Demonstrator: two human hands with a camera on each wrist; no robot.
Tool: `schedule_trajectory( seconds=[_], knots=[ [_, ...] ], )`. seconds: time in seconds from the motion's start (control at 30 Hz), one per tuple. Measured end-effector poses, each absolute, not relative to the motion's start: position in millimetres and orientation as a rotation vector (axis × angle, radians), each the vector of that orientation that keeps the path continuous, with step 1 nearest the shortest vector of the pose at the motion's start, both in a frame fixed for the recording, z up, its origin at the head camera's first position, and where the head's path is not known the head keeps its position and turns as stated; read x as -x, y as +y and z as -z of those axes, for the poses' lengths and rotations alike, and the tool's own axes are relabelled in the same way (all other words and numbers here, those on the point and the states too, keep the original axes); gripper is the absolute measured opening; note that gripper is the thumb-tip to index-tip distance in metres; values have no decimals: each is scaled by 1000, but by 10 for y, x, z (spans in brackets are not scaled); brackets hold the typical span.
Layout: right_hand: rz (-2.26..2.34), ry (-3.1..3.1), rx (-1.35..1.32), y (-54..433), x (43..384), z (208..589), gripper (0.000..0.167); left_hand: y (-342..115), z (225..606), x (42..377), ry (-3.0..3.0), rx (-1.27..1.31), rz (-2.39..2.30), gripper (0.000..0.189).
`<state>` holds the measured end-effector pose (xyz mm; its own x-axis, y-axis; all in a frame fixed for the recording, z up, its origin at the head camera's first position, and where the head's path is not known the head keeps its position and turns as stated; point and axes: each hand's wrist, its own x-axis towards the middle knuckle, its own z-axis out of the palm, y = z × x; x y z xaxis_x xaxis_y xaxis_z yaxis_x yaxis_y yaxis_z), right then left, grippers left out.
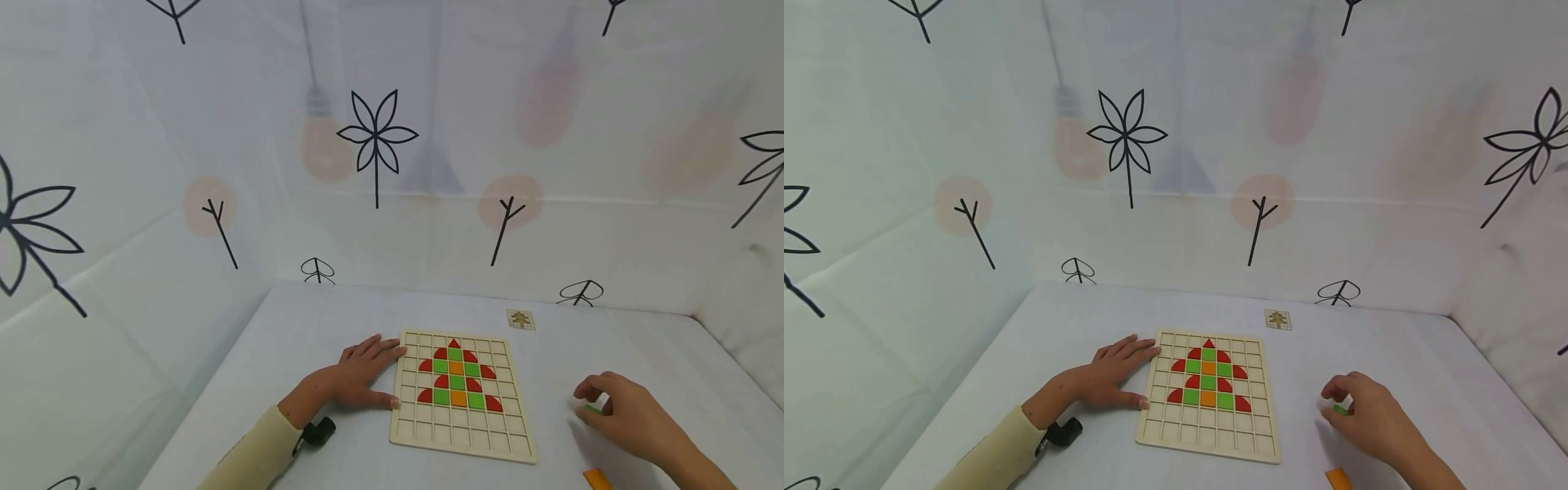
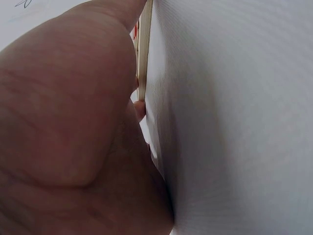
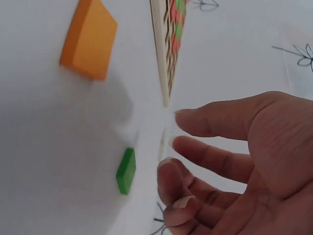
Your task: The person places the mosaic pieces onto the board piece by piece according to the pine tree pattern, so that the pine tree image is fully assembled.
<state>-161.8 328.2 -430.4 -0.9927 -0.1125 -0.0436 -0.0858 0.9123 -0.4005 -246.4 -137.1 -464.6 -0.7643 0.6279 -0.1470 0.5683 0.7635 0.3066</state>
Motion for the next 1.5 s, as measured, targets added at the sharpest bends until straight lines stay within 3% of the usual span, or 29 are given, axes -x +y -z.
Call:
schedule_trajectory(
  seconds=[0.23,0.6,0.93,1.5],
  knots=[
    [569,2921,137,3437,1659,4335,35,-1367,4646,2466,2718,-936,-364,100],
    [604,2835,86,3469,1715,4421,22,-1372,4649,2468,2723,-943,-357,100],
    [652,2800,64,3374,1703,4422,24,-1370,4646,2463,2713,-933,-371,100],
    [911,2832,371,2898,1676,4357,15,-1367,4661,2471,2719,-944,-360,100]
  ],
)
